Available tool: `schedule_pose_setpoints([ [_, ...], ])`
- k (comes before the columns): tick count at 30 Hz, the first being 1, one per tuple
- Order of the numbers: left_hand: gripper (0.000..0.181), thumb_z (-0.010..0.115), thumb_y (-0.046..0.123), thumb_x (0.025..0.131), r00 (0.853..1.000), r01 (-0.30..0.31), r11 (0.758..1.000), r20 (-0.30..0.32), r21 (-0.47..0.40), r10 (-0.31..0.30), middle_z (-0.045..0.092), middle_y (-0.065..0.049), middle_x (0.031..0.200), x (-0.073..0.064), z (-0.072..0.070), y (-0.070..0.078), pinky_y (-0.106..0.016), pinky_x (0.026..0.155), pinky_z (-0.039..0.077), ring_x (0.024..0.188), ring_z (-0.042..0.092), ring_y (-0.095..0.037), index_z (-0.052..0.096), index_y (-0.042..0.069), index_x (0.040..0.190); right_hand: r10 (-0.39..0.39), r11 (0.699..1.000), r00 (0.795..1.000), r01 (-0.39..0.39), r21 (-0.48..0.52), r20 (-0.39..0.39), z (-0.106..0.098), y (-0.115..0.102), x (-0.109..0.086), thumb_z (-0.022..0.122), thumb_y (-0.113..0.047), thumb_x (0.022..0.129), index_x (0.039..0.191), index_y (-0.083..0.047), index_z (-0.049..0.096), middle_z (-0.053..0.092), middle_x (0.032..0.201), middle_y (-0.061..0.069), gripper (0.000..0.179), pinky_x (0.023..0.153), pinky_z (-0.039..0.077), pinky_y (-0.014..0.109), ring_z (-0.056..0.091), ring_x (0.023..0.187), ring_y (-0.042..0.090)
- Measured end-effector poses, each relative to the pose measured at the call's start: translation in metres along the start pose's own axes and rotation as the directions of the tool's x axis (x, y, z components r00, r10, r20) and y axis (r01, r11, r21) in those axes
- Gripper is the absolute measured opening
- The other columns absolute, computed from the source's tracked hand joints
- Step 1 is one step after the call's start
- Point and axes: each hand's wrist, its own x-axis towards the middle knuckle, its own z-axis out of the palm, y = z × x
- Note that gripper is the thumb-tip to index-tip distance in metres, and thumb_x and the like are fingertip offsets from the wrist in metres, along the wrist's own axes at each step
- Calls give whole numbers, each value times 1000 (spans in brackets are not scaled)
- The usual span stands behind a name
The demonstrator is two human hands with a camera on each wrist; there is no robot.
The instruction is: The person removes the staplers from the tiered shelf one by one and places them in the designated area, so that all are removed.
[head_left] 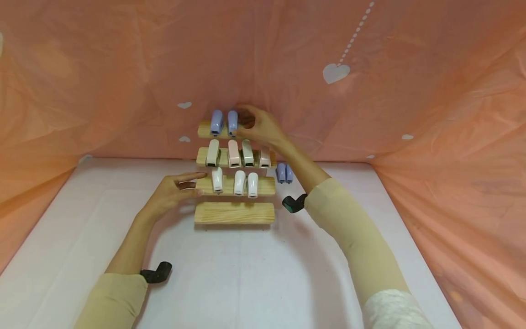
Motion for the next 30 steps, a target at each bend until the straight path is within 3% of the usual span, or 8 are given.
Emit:
schedule_pose_setpoints([
  [10,53,79,16,87,1000,22,1000,-1,-1,-22,54,-14,143,-1,0,-2,-18,89,50,114,60,-18,61,3,135,20,986,1000,-16,-166,22,2,-2,2,83,-24,83,144,-9,51,61,132,8,70,95,48,26,58,114,18],
  [17,53,79,17,87,999,38,999,3,6,-38,53,-12,143,-1,0,-1,-17,88,50,115,59,-20,61,4,136,19,993,999,-13,-121,48,-1,-2,0,81,-18,85,146,-8,50,57,140,9,68,94,48,22,59,114,17],
  [24,54,79,19,87,999,37,999,-11,23,-37,57,-12,140,0,0,1,-18,89,50,114,60,-18,61,6,136,-9,989,999,17,-149,51,-10,0,-2,81,-17,85,145,-11,52,54,145,4,68,101,44,24,55,119,11],
  [30,53,79,17,87,999,32,999,-10,9,-32,54,-14,143,0,0,-1,-16,89,49,114,60,-15,61,3,135,-2,995,998,8,-102,57,-20,5,-9,81,-15,84,145,-10,52,53,146,5,67,103,42,24,51,124,10],
])
